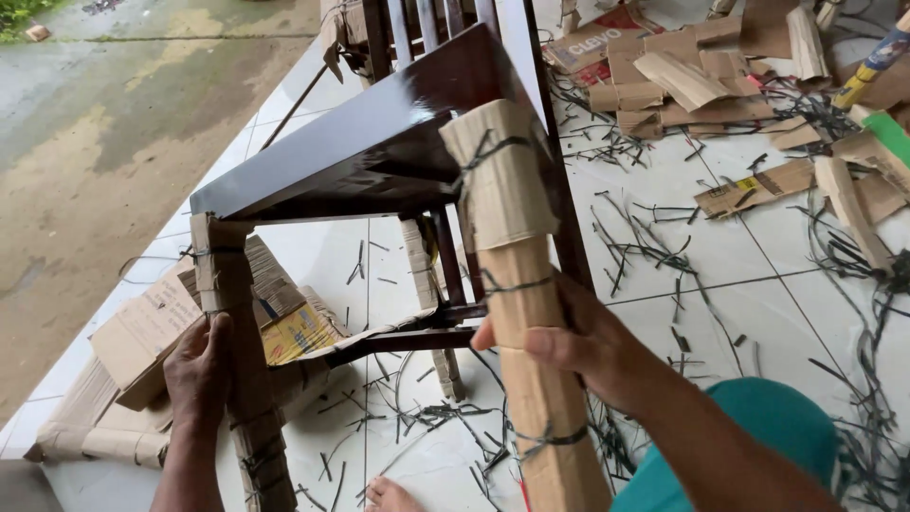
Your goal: Wrapping wooden chair legs with protective cardboard and securing them with plastic cable ties for shipping.
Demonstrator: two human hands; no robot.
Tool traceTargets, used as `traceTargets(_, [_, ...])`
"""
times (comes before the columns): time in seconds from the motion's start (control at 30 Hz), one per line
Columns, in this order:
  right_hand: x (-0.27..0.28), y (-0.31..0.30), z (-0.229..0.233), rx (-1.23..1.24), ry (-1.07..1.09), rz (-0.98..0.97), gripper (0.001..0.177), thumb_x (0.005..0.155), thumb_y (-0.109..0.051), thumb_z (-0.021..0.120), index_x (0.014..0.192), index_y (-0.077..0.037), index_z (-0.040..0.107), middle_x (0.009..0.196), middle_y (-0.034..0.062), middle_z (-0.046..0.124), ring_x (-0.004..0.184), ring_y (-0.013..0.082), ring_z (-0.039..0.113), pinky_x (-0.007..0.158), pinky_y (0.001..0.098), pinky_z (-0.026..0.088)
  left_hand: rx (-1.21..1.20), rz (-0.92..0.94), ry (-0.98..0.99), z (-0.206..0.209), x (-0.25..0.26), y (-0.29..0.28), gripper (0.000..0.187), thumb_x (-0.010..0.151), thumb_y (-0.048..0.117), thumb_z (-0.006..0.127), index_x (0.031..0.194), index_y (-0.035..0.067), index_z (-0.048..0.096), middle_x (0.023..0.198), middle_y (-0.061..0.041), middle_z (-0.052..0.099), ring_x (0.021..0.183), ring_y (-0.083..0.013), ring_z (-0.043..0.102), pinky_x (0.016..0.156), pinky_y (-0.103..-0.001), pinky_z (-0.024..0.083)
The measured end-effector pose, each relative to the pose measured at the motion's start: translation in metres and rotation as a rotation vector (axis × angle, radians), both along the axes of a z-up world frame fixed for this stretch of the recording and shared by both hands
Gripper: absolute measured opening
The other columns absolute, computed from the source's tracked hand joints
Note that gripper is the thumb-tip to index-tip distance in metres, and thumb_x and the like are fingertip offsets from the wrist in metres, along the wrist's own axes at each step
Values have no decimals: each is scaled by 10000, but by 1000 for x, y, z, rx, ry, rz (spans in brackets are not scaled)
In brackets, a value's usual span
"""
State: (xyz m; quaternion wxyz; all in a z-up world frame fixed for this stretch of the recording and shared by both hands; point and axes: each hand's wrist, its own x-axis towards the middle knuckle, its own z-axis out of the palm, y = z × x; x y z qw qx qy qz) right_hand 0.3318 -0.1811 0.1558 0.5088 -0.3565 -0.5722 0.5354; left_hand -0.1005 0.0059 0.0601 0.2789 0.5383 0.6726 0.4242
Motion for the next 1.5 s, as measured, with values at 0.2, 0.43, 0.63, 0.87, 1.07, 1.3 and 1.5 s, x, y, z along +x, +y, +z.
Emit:
traceTargets(0.2, [-76, 2, 22, -103, 87, -108, 670, 742, -540, 655, 1216, -83, 536, 963, 96, 581, 847, 248, 612, 711, 372, 613, -31, 143, 387, 39, 30, -7, 558, 1057, 447, 595, 1490, 100, 537, 1308, -222, 593, 1157, -405, 585, 923, -562, 514])
traceTargets(0.43, [-114, 0, 39, 30, 24, -304, 669, 798, -567, 615, 1247, -76, 548, 891, -3, 732, 809, 155, 725, 702, 317, 601, -173, -295, -168, 212, 211, -107, 427, 958, 472, 443, 1155, 141, 627, 1139, 1, 685, 1115, -154, 655, 995, -397, 473])
traceTargets(0.63, [-73, 14, 18, 142, -105, 6, 830, 834, -647, 513, 1441, -85, 446, 1381, 106, 622, 1219, 301, 643, 1002, 436, 540, -309, -73, 29, 253, 267, -141, 498, 822, 236, 704, 1282, 77, 601, 984, -139, 672, 828, -271, 641, 674, -434, 577])
traceTargets(0.87, [80, 116, -95, -358, -394, -858, 1008, 734, -681, 542, 1553, -146, 302, 1530, 163, 445, 1309, 330, 522, 925, 491, 511, -301, -86, -32, 238, 254, -130, 431, 873, 163, 687, 1284, 77, 590, 1026, -146, 648, 877, -276, 615, 703, -446, 546])
traceTargets(1.07, [70, 133, -121, -561, -173, -487, 736, 810, -465, 697, 1441, -150, 486, 1386, 44, 630, 1339, 259, 557, 1032, 427, 502, -212, -47, 100, 224, 250, -127, 411, 801, 287, 690, 1164, 103, 629, 944, -108, 680, 833, -248, 626, 702, -422, 498])
traceTargets(1.3, [57, 113, -151, -487, -1, -724, 237, 795, -116, 622, 658, -150, 432, 557, -14, 416, 528, 123, 364, 512, 310, 283, -131, -159, -50, 207, 229, -136, 405, 786, 147, 657, 1163, 2, 630, 914, -187, 625, 789, -312, 584, 658, -440, 484])
traceTargets(1.5, [48, 87, -139, -452, -215, -769, 272, 885, -273, 640, 717, -161, 457, 559, -25, 437, 517, 129, 408, 519, 337, 325, -109, -176, -257, 204, 201, -156, 384, 800, 34, 629, 1173, -53, 657, 834, -254, 629, 733, -381, 601, 645, -450, 447])
